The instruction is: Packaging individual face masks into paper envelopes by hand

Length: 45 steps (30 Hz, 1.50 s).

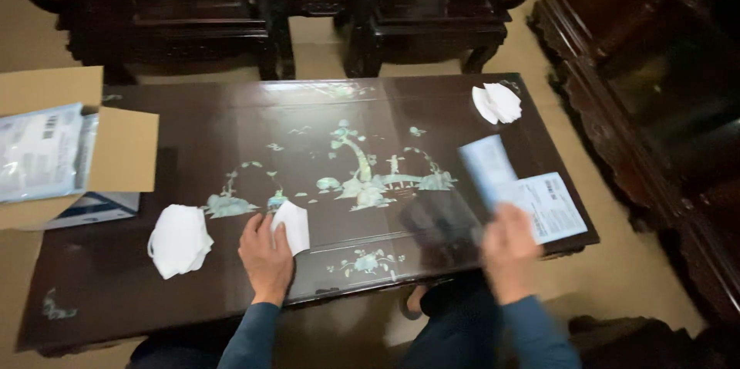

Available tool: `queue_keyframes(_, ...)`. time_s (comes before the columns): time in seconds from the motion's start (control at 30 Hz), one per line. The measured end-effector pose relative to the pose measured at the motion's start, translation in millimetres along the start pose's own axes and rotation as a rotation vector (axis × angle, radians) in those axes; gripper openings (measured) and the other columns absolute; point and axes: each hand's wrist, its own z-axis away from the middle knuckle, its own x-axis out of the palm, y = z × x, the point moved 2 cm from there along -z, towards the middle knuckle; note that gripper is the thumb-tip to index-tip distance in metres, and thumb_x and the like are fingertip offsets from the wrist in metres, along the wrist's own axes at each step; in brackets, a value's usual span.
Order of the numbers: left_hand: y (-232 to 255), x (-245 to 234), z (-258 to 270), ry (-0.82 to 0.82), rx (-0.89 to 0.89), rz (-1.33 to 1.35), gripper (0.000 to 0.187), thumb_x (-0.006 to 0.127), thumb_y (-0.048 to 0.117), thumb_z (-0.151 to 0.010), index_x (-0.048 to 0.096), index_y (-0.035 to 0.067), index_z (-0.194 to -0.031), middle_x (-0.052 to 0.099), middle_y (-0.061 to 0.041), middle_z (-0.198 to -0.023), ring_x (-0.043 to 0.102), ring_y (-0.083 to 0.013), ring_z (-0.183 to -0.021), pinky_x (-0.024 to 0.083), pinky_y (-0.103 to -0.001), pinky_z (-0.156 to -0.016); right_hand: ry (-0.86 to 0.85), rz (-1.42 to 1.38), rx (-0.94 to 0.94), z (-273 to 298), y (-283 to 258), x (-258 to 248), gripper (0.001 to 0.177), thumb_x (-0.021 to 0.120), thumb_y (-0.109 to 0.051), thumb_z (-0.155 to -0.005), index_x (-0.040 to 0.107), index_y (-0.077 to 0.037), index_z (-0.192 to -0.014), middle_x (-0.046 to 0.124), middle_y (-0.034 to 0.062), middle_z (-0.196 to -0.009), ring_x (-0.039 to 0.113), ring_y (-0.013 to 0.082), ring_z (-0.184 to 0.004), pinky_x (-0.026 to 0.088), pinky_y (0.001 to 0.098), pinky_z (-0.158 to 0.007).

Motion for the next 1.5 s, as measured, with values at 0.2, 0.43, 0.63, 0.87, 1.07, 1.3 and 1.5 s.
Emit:
queue_keyframes(0.2,50.7,-11.5,17.1,0.039,0.278,0.271,0.028,0.062,0.014,-0.099,0.066,0.003,-0.124,0.067,-0.017,-0.123,0.064,-0.0362,-0.112,0.048,-0.047,-0.099,-0.349,-0.218,-0.204,53.6,-152.5,89.9,0.026,0.061,-0.004,-0.089,0.066,-0.006,-0.115,0.064,0.014,-0.108,0.06,0.0357,-0.08,0.048,0.0447,-0.061)
queue_keyframes(0.43,81.3,16.0,28.7,-0.499,-0.331,0.531,0.033,0.061,0.022,-0.101,0.073,0.008,-0.129,0.077,-0.013,-0.119,0.07,-0.0333,-0.116,0.055,-0.045,-0.1,-0.71,-0.328,0.04,77.1,-177.9,138.1,0.029,0.063,-0.043,-0.099,0.078,-0.02,-0.107,0.069,-0.0029,-0.101,0.069,0.0237,-0.093,0.057,0.0348,-0.073)
queue_keyframes(0.63,51.8,89.7,32.7,-0.587,-0.672,0.495,0.043,0.073,0.04,-0.09,0.074,0.021,-0.128,0.082,0.001,-0.095,0.077,-0.0169,-0.099,0.059,-0.037,-0.085,-0.868,-0.373,0.12,70.3,-168.5,157.4,0.05,0.078,-0.034,-0.084,0.068,-0.013,-0.128,0.064,0.0101,-0.107,0.071,0.0412,-0.095,0.059,0.0506,-0.077)
queue_keyframes(0.87,50.8,111.8,35.4,-0.633,-0.841,0.84,0.061,0.06,0.015,-0.095,0.049,-0.004,-0.152,0.062,-0.026,-0.135,0.072,-0.0333,-0.112,0.063,-0.039,-0.087,-0.905,-0.376,0.207,67.5,-171.5,157.4,0.037,0.068,-0.032,-0.093,0.067,-0.018,-0.126,0.064,0.0072,-0.104,0.072,0.0376,-0.097,0.058,0.0476,-0.078)
queue_keyframes(1.07,87.1,-7.6,-4.1,-0.261,-0.255,0.492,0.041,0.065,0.008,-0.097,0.062,-0.01,-0.133,0.06,-0.034,-0.124,0.056,-0.0538,-0.125,0.049,-0.054,-0.106,-0.874,-0.371,0.187,53.1,-184.1,137.5,0.043,0.052,-0.016,-0.095,0.056,-0.01,-0.137,0.06,0.016,-0.11,0.07,0.0479,-0.095,0.059,0.0569,-0.081)
queue_keyframes(1.3,10.1,3.0,-17.2,-0.335,-0.132,-0.396,0.075,0.083,0.057,-0.076,0.064,0.007,-0.128,0.06,-0.011,-0.111,0.064,-0.0322,-0.102,0.05,-0.045,-0.082,-0.924,-0.341,0.07,59.5,-189.0,143.9,0.049,0.058,-0.012,-0.091,0.057,-0.02,-0.139,0.052,0.0065,-0.114,0.071,0.0434,-0.093,0.061,0.0538,-0.08)
queue_keyframes(1.5,22.8,4.0,-20.0,-0.483,-0.251,-0.218,0.043,0.088,0.042,-0.075,0.069,0.016,-0.103,0.061,-0.007,-0.111,0.063,-0.0333,-0.109,0.049,-0.048,-0.089,-0.86,-0.313,0.071,69.9,-183.7,154.2,0.038,0.056,-0.012,-0.093,0.064,-0.013,-0.13,0.054,0.007,-0.11,0.073,0.041,-0.085,0.062,0.0497,-0.073)
